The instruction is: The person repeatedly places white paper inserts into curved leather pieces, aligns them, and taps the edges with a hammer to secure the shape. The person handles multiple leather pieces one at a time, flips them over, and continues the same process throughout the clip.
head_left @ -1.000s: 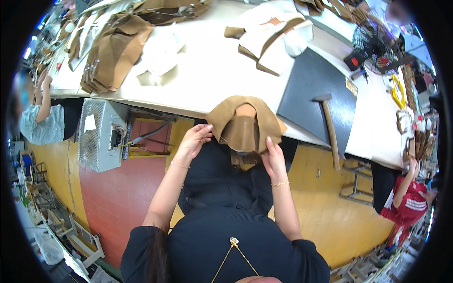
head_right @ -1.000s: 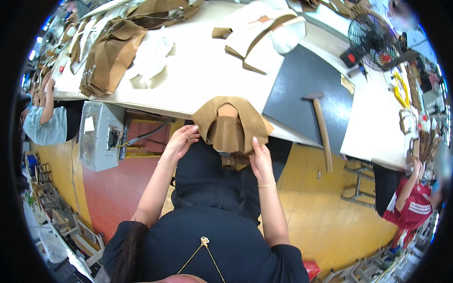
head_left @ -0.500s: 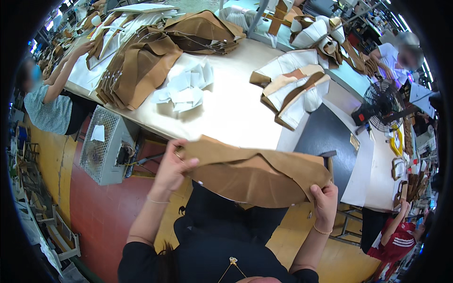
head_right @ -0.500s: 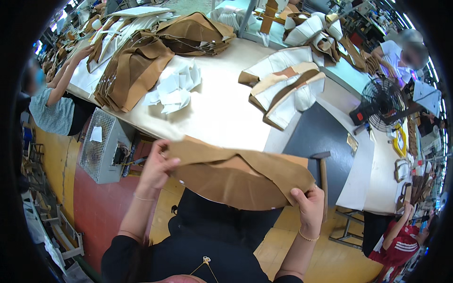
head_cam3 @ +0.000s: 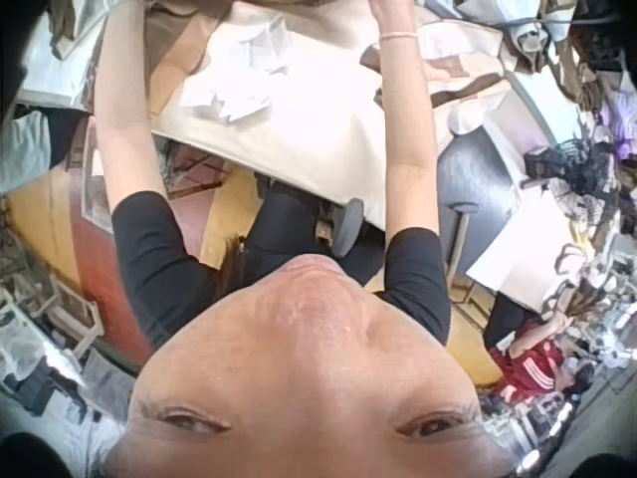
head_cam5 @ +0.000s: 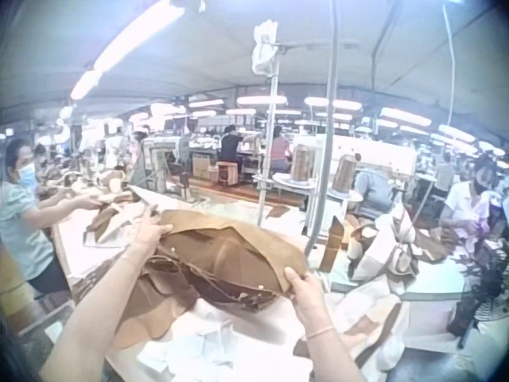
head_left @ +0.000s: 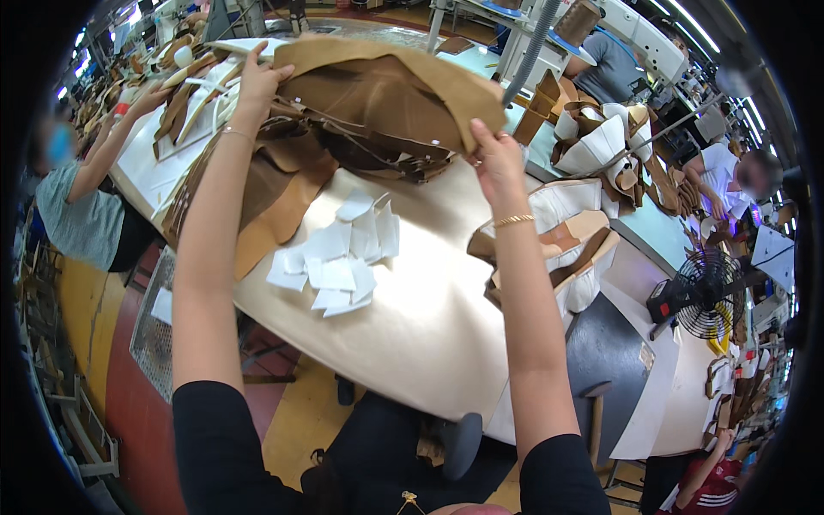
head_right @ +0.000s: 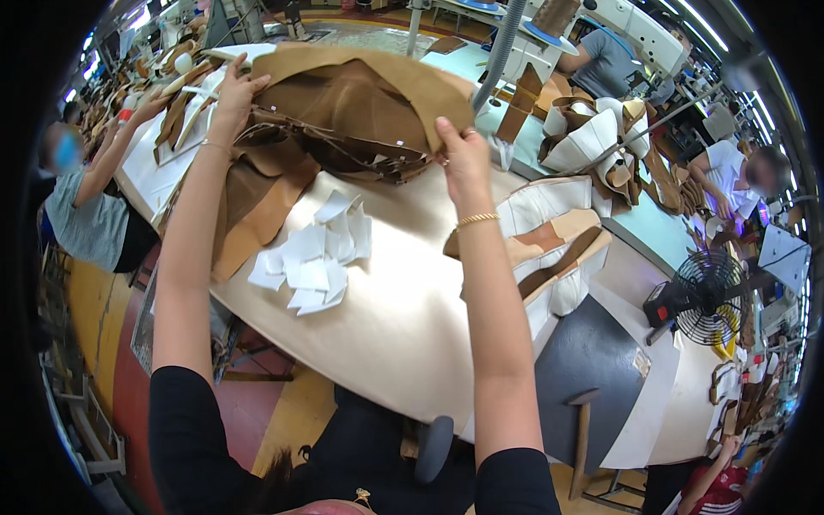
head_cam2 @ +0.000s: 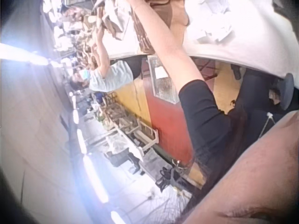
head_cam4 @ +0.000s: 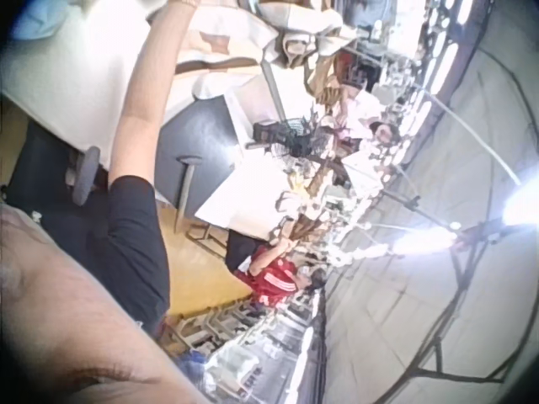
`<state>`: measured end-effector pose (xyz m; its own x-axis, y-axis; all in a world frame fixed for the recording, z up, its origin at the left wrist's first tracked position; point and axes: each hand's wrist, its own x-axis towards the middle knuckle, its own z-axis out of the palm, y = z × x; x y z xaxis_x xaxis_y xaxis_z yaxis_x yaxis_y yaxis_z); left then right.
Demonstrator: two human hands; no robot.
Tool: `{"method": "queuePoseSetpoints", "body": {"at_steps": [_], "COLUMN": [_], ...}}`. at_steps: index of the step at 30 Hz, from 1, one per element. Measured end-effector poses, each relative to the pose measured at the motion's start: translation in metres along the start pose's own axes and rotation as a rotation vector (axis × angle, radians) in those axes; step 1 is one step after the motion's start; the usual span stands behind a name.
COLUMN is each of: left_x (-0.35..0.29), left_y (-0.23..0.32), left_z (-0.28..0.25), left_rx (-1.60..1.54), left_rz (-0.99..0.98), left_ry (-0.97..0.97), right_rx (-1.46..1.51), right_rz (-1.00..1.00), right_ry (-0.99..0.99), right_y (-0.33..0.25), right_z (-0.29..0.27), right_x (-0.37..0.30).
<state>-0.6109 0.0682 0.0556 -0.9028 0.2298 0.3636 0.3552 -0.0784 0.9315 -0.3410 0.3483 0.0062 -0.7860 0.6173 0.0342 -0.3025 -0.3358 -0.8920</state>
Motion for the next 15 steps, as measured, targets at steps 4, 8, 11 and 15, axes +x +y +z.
{"method": "queuePoseSetpoints", "body": {"at_steps": [4,8,11,15], "left_x": [0.025,-0.053,-0.122,-0.238], "left_y": [-0.043,0.008,0.031,0.015], "left_z": [0.001,-0.007,-0.102,-0.261], "left_rx": [0.507,0.661,0.988,1.339], "left_rz": [0.035,0.360,0.700,0.224], "left_ry": [0.208,0.044,0.114,0.326], "right_rx": [-0.272,-0.503,-0.581,-0.666], "right_rz": [0.139,0.015,-0.042,0.074], "right_ry": [0.018,0.152,0.095,0.009], "right_y": [0.051,0.043,0.023,-0.005], "right_z": [-0.003,-0.047,-0.073,-0.095], "right_x": [0.036,0.001,-0.046,-0.124]}}
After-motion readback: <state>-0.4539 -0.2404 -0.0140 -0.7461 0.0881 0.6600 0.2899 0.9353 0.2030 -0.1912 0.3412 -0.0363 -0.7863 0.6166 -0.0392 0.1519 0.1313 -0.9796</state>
